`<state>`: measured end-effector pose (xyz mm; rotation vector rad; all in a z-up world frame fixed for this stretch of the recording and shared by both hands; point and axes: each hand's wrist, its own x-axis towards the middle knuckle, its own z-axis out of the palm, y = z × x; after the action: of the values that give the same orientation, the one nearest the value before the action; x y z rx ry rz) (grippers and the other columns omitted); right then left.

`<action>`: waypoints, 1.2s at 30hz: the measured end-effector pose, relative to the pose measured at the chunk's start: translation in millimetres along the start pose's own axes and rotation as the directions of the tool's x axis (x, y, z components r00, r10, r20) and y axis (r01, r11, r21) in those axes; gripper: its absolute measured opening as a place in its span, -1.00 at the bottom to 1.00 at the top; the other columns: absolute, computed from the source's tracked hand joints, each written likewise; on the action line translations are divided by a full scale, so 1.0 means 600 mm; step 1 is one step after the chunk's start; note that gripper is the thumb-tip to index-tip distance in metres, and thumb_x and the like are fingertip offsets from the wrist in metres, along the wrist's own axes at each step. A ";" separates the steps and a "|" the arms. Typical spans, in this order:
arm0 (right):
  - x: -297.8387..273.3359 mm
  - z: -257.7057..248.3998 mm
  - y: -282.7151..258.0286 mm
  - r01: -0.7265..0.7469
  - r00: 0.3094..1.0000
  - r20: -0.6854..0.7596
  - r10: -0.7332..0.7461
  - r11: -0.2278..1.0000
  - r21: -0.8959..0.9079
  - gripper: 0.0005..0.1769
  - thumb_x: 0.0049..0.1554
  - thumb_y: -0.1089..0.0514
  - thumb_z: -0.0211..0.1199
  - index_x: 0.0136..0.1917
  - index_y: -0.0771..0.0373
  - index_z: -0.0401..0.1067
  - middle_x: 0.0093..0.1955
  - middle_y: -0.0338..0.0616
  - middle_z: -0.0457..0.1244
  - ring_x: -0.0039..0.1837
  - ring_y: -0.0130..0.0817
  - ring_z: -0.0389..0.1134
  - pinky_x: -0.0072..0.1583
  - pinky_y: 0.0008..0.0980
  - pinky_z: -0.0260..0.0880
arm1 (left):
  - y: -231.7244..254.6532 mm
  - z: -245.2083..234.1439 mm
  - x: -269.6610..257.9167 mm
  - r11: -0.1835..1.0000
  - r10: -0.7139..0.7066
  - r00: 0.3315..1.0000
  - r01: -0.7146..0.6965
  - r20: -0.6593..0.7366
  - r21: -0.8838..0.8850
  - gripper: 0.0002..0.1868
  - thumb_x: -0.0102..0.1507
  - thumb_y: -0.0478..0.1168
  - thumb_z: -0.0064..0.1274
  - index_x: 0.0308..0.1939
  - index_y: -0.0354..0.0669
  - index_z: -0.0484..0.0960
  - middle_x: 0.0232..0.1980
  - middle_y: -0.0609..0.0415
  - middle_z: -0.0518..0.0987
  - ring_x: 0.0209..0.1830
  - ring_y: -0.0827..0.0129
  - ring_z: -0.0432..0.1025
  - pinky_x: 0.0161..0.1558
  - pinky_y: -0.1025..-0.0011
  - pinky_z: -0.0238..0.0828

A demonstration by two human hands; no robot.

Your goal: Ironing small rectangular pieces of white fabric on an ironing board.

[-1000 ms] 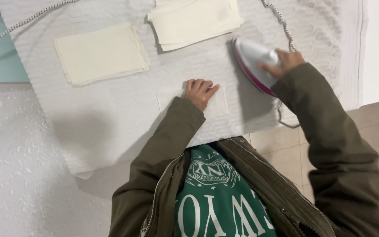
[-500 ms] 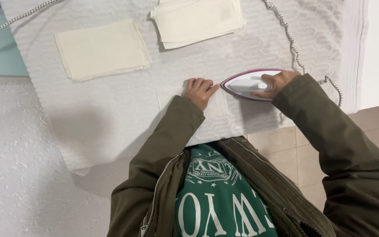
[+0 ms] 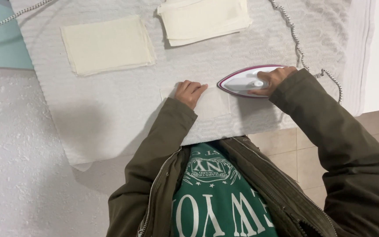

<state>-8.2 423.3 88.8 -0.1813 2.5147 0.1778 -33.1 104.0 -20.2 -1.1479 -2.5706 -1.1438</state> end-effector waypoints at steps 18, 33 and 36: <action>0.032 -0.013 -0.035 0.097 0.994 -0.045 -0.096 0.995 0.014 -0.25 0.04 -0.61 0.14 0.13 -0.01 0.56 -0.30 -0.05 0.42 -0.26 -0.15 0.47 -0.12 -0.13 0.53 | -0.012 -0.012 -0.021 0.997 -0.008 0.997 0.002 0.075 0.080 -0.50 0.10 -0.50 0.10 0.15 -0.28 0.65 0.01 -0.01 0.55 -0.01 0.14 0.39 0.12 0.13 0.42; 0.063 -0.020 -0.067 0.145 0.989 -0.003 -0.145 0.988 -0.052 -0.21 0.09 -0.64 0.04 0.16 0.00 0.54 -0.31 -0.07 0.42 -0.32 -0.18 0.47 -0.15 -0.13 0.53 | -0.034 -0.059 -0.054 0.994 -0.109 0.994 0.109 0.022 0.027 -0.55 0.10 -0.56 0.07 0.07 -0.33 0.67 0.02 -0.08 0.57 0.04 0.10 0.44 0.10 0.26 0.46; 0.070 -0.022 -0.076 0.146 0.989 0.005 -0.146 0.988 -0.048 -0.20 0.07 -0.65 0.05 0.15 0.00 0.54 -0.33 -0.07 0.41 -0.31 -0.17 0.47 -0.15 -0.13 0.53 | -0.030 -0.085 -0.052 0.991 -0.134 0.991 0.133 0.020 0.020 -0.57 0.10 -0.56 0.07 0.05 -0.33 0.68 0.02 -0.09 0.57 0.04 0.09 0.43 0.08 0.27 0.47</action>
<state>-41.8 372.4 70.9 -0.3831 2.4850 0.1797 -33.3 42.8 -6.3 -1.0026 -2.7041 -1.1373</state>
